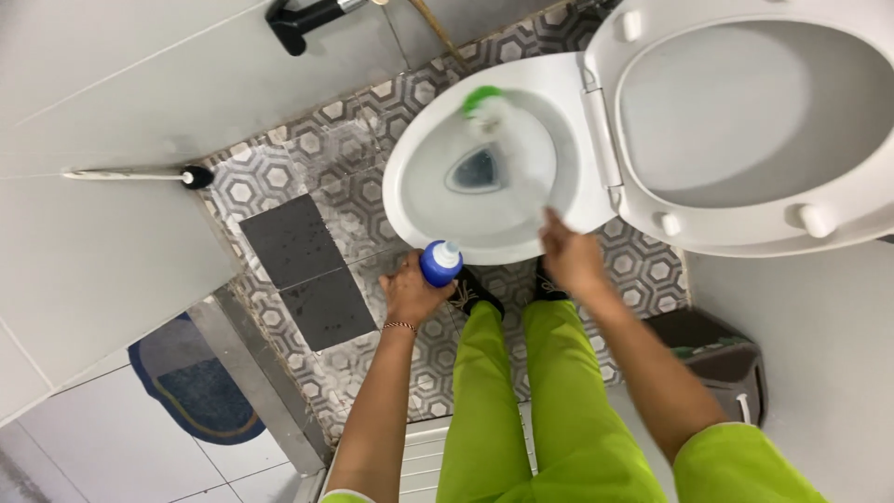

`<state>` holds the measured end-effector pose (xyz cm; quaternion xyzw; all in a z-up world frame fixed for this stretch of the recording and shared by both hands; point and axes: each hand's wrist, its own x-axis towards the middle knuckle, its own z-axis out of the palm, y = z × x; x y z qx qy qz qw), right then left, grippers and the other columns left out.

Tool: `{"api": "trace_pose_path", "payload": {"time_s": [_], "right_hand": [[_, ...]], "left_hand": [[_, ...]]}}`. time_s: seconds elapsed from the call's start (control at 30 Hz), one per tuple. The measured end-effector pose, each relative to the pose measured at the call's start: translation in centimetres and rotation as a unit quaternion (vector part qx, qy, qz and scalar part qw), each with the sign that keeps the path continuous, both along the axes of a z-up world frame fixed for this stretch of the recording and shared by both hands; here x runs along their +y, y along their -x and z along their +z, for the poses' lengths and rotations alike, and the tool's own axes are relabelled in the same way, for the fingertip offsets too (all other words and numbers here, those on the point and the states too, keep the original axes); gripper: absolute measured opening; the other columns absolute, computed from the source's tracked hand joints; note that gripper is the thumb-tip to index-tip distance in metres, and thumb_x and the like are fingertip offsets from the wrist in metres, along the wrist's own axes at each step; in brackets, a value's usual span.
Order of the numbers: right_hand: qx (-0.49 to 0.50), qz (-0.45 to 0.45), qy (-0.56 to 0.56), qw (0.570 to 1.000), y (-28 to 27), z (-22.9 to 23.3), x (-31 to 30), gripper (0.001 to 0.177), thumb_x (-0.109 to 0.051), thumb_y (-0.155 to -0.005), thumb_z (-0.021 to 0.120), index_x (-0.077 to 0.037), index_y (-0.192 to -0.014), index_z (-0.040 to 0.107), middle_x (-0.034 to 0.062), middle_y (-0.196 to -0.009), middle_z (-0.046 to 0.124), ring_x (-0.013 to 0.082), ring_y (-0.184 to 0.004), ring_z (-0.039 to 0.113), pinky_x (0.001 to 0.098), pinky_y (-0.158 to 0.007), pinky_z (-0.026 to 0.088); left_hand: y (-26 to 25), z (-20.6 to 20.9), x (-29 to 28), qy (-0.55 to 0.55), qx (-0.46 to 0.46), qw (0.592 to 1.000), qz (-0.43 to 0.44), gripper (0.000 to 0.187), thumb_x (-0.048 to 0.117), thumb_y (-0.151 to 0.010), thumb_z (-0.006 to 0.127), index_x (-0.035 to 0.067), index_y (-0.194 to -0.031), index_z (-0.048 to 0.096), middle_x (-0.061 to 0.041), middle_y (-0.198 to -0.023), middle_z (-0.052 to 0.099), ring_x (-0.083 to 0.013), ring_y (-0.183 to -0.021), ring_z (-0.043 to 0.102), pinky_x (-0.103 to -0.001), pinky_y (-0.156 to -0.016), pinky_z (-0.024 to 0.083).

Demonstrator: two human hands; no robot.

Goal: Scrubbing the inside and outside of a toilet bowl using a brush and cleaning solution.

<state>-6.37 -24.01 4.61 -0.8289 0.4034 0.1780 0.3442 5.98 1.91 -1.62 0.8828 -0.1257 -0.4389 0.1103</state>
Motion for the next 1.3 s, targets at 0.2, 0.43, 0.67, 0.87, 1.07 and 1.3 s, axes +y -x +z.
{"api": "trace_pose_path", "payload": {"time_s": [0.2,0.43,0.67,0.87,1.07,1.3], "right_hand": [[-0.077,0.1,-0.024,0.992,-0.8,5.1,3.7,0.047,-0.03,-0.102,0.054,-0.025,-0.148,0.059,0.0214,-0.086,0.077,0.0386,-0.081,0.075,0.0489,-0.07,0.06],[0.086,0.039,0.022,0.995,-0.7,-1.8,-3.1,0.059,-0.024,-0.104,0.041,-0.035,-0.162,0.033,0.0301,-0.1,0.074,0.0488,-0.103,0.071,0.0575,-0.093,0.055],[-0.009,-0.034,0.011,0.999,0.2,-5.8,1.1,0.056,-0.027,-0.104,0.046,-0.042,-0.158,0.037,0.0296,-0.097,0.074,0.0485,-0.098,0.071,0.0561,-0.089,0.057],[-0.022,-0.13,0.045,0.99,2.0,-6.4,-1.0,0.056,-0.025,-0.104,0.051,-0.042,-0.157,0.043,0.0343,-0.098,0.072,0.0479,-0.103,0.07,0.0548,-0.093,0.056],[-0.039,-0.034,-0.023,0.998,0.5,-6.1,1.5,0.047,-0.029,-0.104,0.053,-0.041,-0.149,0.053,0.0275,-0.098,0.075,0.0447,-0.099,0.072,0.0531,-0.089,0.058],[-0.033,-0.155,-0.071,0.985,0.3,-6.5,-0.6,0.052,-0.032,-0.106,0.047,-0.035,-0.157,0.042,0.023,-0.128,0.069,0.0397,-0.122,0.064,0.0491,-0.107,0.051]], "left_hand": [[0.0,-0.1,-0.8,0.004,-0.014,1.0,0.008,0.088,0.062,-0.065,0.079,0.021,-0.136,0.049,-0.008,-0.128,0.066,-0.0298,-0.124,0.063,-0.051,-0.107,0.036],[0.0,0.7,-1.5,0.004,0.009,1.0,0.02,0.088,0.059,-0.065,0.08,0.02,-0.137,0.047,-0.01,-0.13,0.065,-0.0318,-0.127,0.061,-0.049,-0.111,0.032],[0.2,-0.3,-1.3,0.018,0.002,1.0,0.006,0.086,0.058,-0.068,0.081,0.018,-0.136,0.048,-0.011,-0.13,0.065,-0.0311,-0.128,0.06,-0.052,-0.113,0.03],[-0.4,0.7,-1.6,0.01,0.014,1.0,0.007,0.086,0.06,-0.067,0.079,0.02,-0.136,0.047,-0.01,-0.132,0.064,-0.0301,-0.129,0.059,-0.052,-0.114,0.029],[-0.4,0.6,-2.1,0.013,0.013,1.0,0.005,0.085,0.06,-0.068,0.08,0.02,-0.136,0.047,-0.01,-0.132,0.064,-0.0302,-0.129,0.059,-0.052,-0.113,0.03],[-0.9,2.8,-2.3,0.027,0.0,1.0,0.011,0.086,0.059,-0.068,0.081,0.019,-0.136,0.046,-0.01,-0.134,0.063,-0.0319,-0.128,0.061,-0.053,-0.114,0.029]]}}
